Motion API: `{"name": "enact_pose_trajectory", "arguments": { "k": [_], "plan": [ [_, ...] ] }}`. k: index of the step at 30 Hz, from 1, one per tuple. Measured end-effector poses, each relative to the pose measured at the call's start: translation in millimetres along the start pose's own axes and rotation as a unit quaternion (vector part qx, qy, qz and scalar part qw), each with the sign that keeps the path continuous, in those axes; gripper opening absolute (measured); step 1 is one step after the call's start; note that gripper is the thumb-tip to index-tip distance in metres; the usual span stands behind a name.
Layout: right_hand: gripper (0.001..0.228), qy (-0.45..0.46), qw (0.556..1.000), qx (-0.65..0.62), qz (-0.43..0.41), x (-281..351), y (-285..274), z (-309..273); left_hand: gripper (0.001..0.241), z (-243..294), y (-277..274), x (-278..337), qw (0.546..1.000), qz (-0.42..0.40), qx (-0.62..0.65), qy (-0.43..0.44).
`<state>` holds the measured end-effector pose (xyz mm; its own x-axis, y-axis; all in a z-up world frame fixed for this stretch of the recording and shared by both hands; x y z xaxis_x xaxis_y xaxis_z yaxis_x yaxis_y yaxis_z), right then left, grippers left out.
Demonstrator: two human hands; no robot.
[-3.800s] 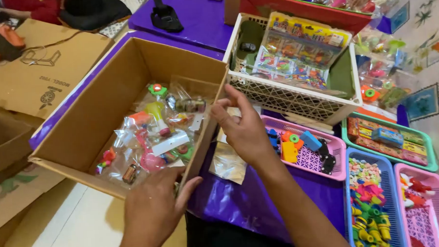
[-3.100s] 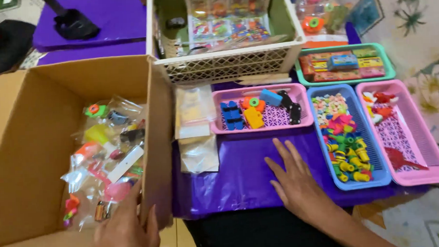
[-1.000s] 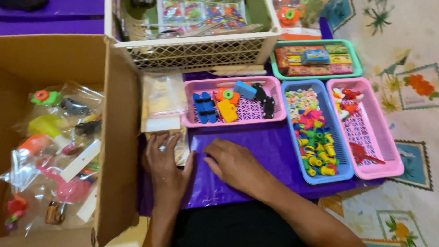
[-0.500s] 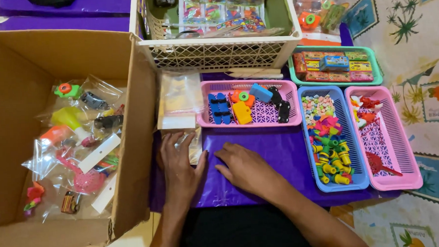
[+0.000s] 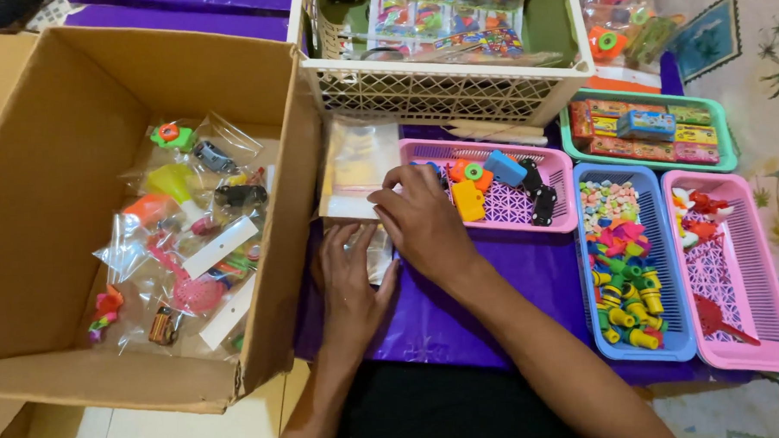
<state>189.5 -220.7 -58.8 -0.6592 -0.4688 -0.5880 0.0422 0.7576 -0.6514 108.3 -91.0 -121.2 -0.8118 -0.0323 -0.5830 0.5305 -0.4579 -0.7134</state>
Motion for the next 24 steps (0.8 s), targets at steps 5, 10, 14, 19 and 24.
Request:
{"name": "enact_pose_trajectory", "arguments": {
  "k": [5,10,14,19,24],
  "plan": [
    [0.003,0.025,0.998,0.043,-0.041,-9.7,14.6,7.4,0.061,-3.2,2.9,3.2,1.0,-0.001,0.006,-0.009],
    [0.007,0.058,0.994,0.069,-0.06,-13.3,18.4,14.2,0.06,-3.8,4.3,4.6,1.0,-0.009,0.021,-0.007],
    [0.016,0.065,0.992,0.085,-0.065,-18.0,14.2,8.5,0.06,-4.9,4.9,6.1,0.999,-0.012,0.032,-0.004],
    [0.027,0.082,0.987,0.113,-0.08,-19.6,15.3,8.5,0.061,-5.4,5.2,5.6,0.999,-0.019,0.034,-0.003],
    [0.026,0.089,0.987,0.102,-0.082,-10.1,29.0,26.7,0.059,-8.1,9.1,7.4,0.999,-0.02,0.035,-0.002]
  ]
}}
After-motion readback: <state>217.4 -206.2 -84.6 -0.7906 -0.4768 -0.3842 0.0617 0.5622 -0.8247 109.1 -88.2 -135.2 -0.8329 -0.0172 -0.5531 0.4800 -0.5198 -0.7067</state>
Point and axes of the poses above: each hand's wrist, its own x-axis away from the middle knuckle, its own y-axis out of the palm, z = x × y, the point moved 2 cm from there along -x, towards the middle knuckle, and after that the axes turned 14 degrees about -x, right-handed, at the moved point
